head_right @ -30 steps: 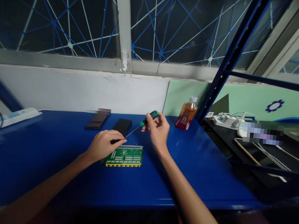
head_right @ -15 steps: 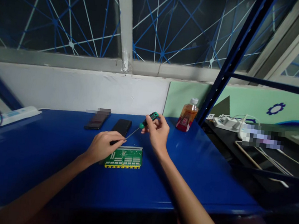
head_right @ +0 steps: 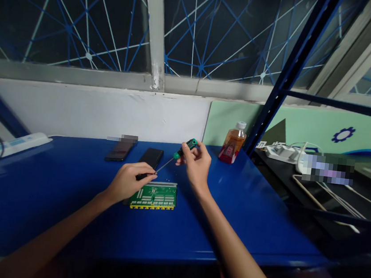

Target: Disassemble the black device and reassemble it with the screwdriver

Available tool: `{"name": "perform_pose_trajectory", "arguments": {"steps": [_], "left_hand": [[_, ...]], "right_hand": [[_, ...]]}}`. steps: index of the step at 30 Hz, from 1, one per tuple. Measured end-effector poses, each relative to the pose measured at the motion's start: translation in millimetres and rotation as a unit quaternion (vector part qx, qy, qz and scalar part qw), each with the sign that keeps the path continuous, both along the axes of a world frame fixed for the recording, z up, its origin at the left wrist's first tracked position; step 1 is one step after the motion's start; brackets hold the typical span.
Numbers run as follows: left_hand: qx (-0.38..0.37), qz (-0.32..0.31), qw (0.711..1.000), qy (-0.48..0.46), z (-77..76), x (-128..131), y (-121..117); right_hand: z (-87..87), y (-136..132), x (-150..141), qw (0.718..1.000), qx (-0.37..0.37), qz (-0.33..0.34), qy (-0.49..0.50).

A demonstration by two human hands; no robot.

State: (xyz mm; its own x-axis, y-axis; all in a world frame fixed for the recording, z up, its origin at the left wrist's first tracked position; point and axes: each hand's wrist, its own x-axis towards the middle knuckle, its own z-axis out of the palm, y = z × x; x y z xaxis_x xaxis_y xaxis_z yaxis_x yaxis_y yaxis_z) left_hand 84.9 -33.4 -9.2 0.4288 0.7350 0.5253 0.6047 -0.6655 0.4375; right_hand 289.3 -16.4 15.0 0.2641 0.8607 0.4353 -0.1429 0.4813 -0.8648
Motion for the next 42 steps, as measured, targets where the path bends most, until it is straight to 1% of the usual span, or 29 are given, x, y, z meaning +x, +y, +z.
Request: {"name": "perform_pose_trajectory", "arguments": {"steps": [7,16,24,32,38,42], "left_hand": [[0.012,0.018,0.999,0.035,1.3,-1,-1],[0.053,0.04,0.993,0.102,-1.4,0,0],[0.057,0.037,0.992,0.103,-2.1,0,1],[0.06,0.026,0.993,0.1,-2.8,-1,1],[0.063,0.029,0.992,0.104,-0.8,-2,1],[0.071,0.034,0.99,0.115,0.6,-2,1]], "right_hand": [[0.1,-2,2,1.0,0.014,-0.014,-0.012],[-0.6,-6,-3,0.998,0.044,-0.003,-0.043],[-4.6,-9,-7,0.996,0.051,-0.005,-0.079],[0.5,-11,-5,0.995,0.038,-0.019,-0.089],[-1.6,-11,-6,0.996,0.04,0.001,-0.084],[-2.2,-12,-7,0.996,0.047,0.002,-0.078]]}}
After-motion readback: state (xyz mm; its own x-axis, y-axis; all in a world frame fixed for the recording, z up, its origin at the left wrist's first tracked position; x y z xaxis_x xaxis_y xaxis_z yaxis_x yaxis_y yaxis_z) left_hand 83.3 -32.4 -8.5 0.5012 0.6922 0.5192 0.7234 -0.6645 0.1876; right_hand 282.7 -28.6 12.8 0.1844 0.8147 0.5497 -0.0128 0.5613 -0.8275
